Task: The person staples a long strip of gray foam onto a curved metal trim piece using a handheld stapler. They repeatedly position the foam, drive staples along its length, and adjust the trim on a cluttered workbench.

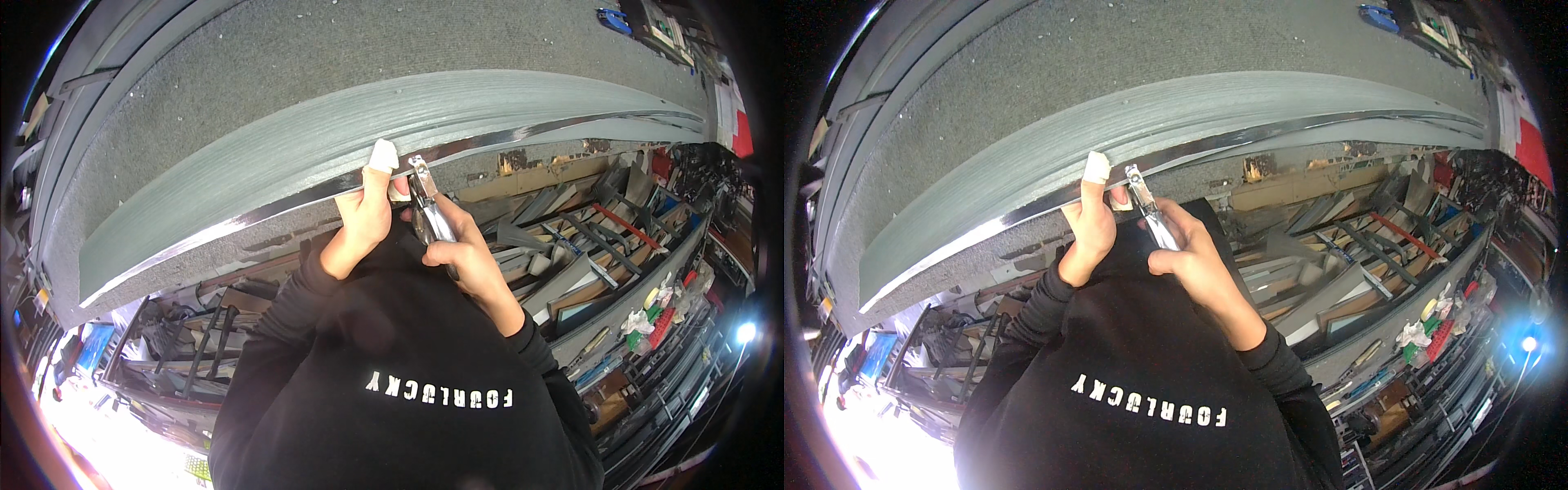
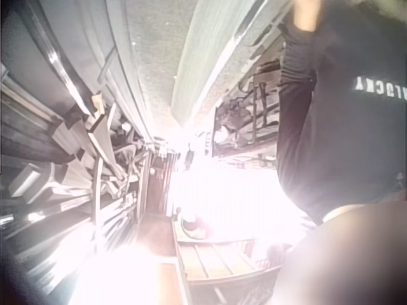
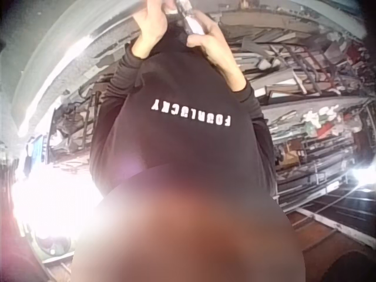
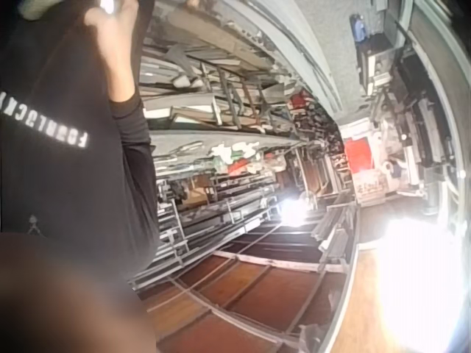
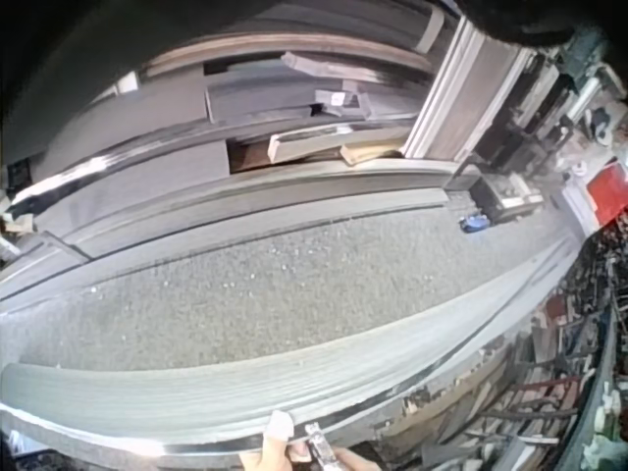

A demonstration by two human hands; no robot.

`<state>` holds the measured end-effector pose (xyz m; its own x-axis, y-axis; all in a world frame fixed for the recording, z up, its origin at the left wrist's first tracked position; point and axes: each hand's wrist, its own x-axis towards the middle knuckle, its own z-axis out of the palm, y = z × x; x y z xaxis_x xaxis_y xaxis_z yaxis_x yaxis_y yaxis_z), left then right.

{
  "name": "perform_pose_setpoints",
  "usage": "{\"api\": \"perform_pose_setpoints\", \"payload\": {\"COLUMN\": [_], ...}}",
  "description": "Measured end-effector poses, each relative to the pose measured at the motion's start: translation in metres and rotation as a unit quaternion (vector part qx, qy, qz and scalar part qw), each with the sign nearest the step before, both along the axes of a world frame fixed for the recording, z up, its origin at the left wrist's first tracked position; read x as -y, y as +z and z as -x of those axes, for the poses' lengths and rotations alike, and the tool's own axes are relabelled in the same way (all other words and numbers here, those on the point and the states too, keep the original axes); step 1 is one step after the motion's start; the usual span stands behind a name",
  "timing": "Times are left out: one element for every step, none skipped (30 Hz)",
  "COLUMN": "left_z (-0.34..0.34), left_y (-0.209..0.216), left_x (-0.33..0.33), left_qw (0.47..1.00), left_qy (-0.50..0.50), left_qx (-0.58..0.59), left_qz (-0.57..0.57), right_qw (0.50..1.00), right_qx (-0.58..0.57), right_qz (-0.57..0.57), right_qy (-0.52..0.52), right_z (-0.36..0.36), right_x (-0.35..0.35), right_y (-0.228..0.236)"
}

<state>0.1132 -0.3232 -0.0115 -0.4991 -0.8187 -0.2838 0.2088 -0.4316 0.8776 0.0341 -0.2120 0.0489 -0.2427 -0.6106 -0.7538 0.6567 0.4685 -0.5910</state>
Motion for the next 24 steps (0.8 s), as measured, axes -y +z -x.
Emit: {"api": "perform_pose_setpoints", "payload": {"left_z": [0.000, -0.001, -0.001, -0.002, -0.002, -0.003, -0.003, -0.003, -0.003, -0.003, -0.002, -0.002, -0.002, -0.002, -0.002, -0.001, -0.001, 0.000, 0.000, 0.000, 0.001, 0.001, 0.002, 0.002], "left_y": [0.000, 0.000, 0.000, -0.001, -0.001, -0.002, -0.002, -0.002, -0.002, -0.001, -0.001, -0.001, 0.000, 0.000, 0.001, 0.001, 0.002, 0.002, 0.003, 0.003, 0.004, 0.004, 0.004, 0.005], "left_x": [-0.001, -0.001, -0.002, -0.002, -0.002, -0.002, -0.002, -0.003, -0.003, -0.003, -0.003, -0.004, -0.004, -0.003, -0.003, -0.003, -0.003, -0.003, -0.003, -0.003, -0.003, -0.003, -0.002, -0.001], "left_qw": [1.000, 1.000, 1.000, 1.000, 0.999, 0.998, 0.998, 0.998, 0.998, 0.998, 0.998, 0.998, 0.998, 0.998, 0.999, 0.999, 0.999, 1.000, 1.000, 1.000, 1.000, 1.000, 1.000, 1.000], "left_qy": [-0.004, -0.008, -0.012, -0.014, -0.015, -0.014, -0.016, -0.015, -0.014, -0.013, -0.012, -0.011, -0.011, -0.010, -0.009, -0.004, 0.001, 0.006, 0.007, 0.007, 0.007, 0.006, 0.005, 0.005], "left_qx": [-0.003, -0.002, -0.001, -0.020, -0.039, -0.058, -0.056, -0.055, -0.053, -0.058, -0.062, -0.066, -0.061, -0.056, -0.051, -0.042, -0.033, -0.024, -0.018, -0.012, -0.007, -0.013, -0.019, -0.025], "left_qz": [0.008, 0.007, 0.007, 0.006, 0.006, 0.006, 0.001, -0.002, -0.006, -0.007, -0.007, -0.008, -0.004, 0.000, 0.004, 0.001, -0.002, -0.005, 0.002, 0.009, 0.016, 0.011, 0.006, 0.000], "right_qw": [1.000, 0.999, 0.998, 0.998, 0.997, 0.997, 0.998, 0.999, 0.999, 1.000, 1.000, 0.999, 0.999, 0.999, 0.999, 0.999, 0.999, 0.998, 0.997, 0.994, 0.989, 0.986, 0.981, 0.977], "right_qx": [0.017, 0.033, 0.051, 0.051, 0.051, 0.051, 0.034, 0.017, -0.001, -0.010, -0.019, -0.027, -0.035, -0.042, -0.051, -0.051, -0.052, -0.055, -0.081, -0.110, -0.141, -0.161, -0.184, -0.195], "right_qz": [0.008, 0.016, 0.021, 0.022, 0.019, 0.017, 0.017, 0.016, 0.011, 0.011, 0.006, 0.001, 0.001, 0.002, 0.010, 0.003, 0.003, 0.013, 0.007, 0.011, 0.014, 0.006, -0.002, -0.036], "right_qy": [-0.013, -0.026, -0.037, -0.042, -0.046, -0.055, -0.043, -0.036, -0.032, -0.025, -0.021, -0.018, -0.014, -0.010, -0.011, -0.009, -0.011, -0.016, 0.003, 0.019, 0.034, 0.045, 0.056, 0.080], "right_z": [0.000, 0.000, 0.000, 0.000, 0.000, 0.000, 0.000, 0.000, -0.001, -0.001, -0.002, -0.003, -0.004, -0.005, -0.007, -0.007, -0.009, -0.009, -0.011, -0.011, -0.011, -0.012, -0.011, -0.010], "right_x": [0.001, 0.001, 0.002, 0.002, 0.002, 0.003, 0.003, 0.003, 0.003, 0.003, 0.003, 0.003, 0.004, 0.003, 0.003, 0.002, 0.001, 0.000, -0.001, -0.001, -0.002, -0.002, -0.003, -0.003], "right_y": [0.001, 0.001, 0.001, 0.001, 0.001, 0.000, -0.001, -0.001, -0.002, -0.002, -0.003, -0.003, -0.004, -0.004, -0.006, -0.007, -0.009, -0.011, -0.013, -0.016, -0.019, -0.021, -0.023, -0.023]}}
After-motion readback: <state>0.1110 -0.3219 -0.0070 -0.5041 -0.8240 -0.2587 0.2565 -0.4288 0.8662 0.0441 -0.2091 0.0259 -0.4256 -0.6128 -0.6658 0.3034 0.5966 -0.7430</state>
